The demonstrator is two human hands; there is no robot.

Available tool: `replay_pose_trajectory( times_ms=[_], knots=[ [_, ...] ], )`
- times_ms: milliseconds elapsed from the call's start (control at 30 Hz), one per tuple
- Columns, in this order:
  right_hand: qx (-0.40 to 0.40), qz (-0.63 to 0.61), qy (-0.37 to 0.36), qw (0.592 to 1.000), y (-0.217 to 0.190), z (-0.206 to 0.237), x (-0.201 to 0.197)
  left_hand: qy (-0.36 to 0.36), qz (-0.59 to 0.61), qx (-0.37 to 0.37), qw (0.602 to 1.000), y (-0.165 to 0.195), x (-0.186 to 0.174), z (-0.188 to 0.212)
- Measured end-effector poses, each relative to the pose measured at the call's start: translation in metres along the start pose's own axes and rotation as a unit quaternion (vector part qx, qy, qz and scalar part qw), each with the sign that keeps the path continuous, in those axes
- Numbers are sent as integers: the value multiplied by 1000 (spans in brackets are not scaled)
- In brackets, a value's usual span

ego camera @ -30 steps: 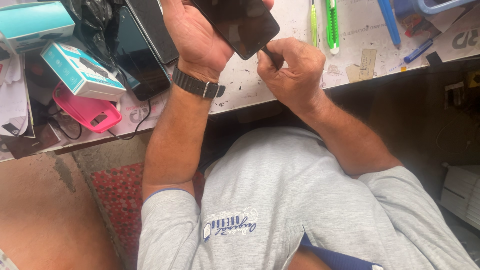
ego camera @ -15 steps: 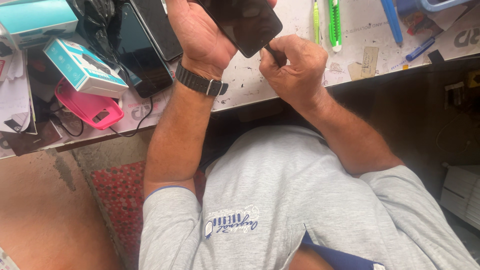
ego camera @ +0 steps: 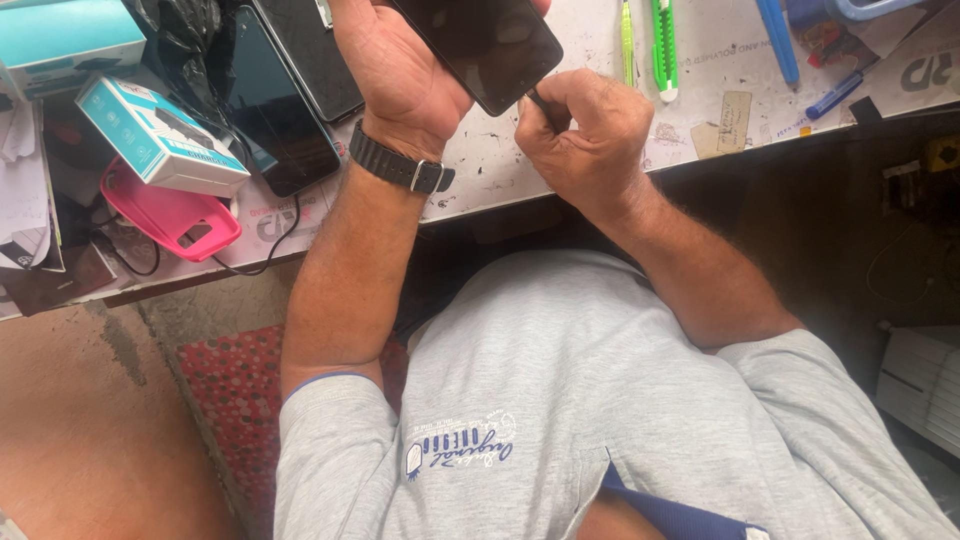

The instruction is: The person uses a green plastic pry tool to separate the smartphone's back cover from the frame, then uses a small brush to clean the edges. The person then reattaches the back cover and presses the edges to secure it.

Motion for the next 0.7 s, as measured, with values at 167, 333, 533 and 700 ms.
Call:
replay_pose_trajectory(
  times_ms=[167,333,533,700],
  knots=[
    [-9,-2,5,1000,1,-1,2,12,4,22,1000,3,-11,-1],
    [4,-46,12,999,2,1,3,26,-6,53,998,3,-16,1],
    [-12,-43,-6,999,2,2,1,80,-8,60,995,4,-18,3],
    [-24,-28,-3,999,0,1,-2,76,-32,78,994,2,-21,4]
  ],
)
Point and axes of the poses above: each hand's wrist, its own z-axis away from the middle knuckle, its own x-axis out of the palm, y = z × x, the point moved 1 cm from there along -z, towards the middle knuckle
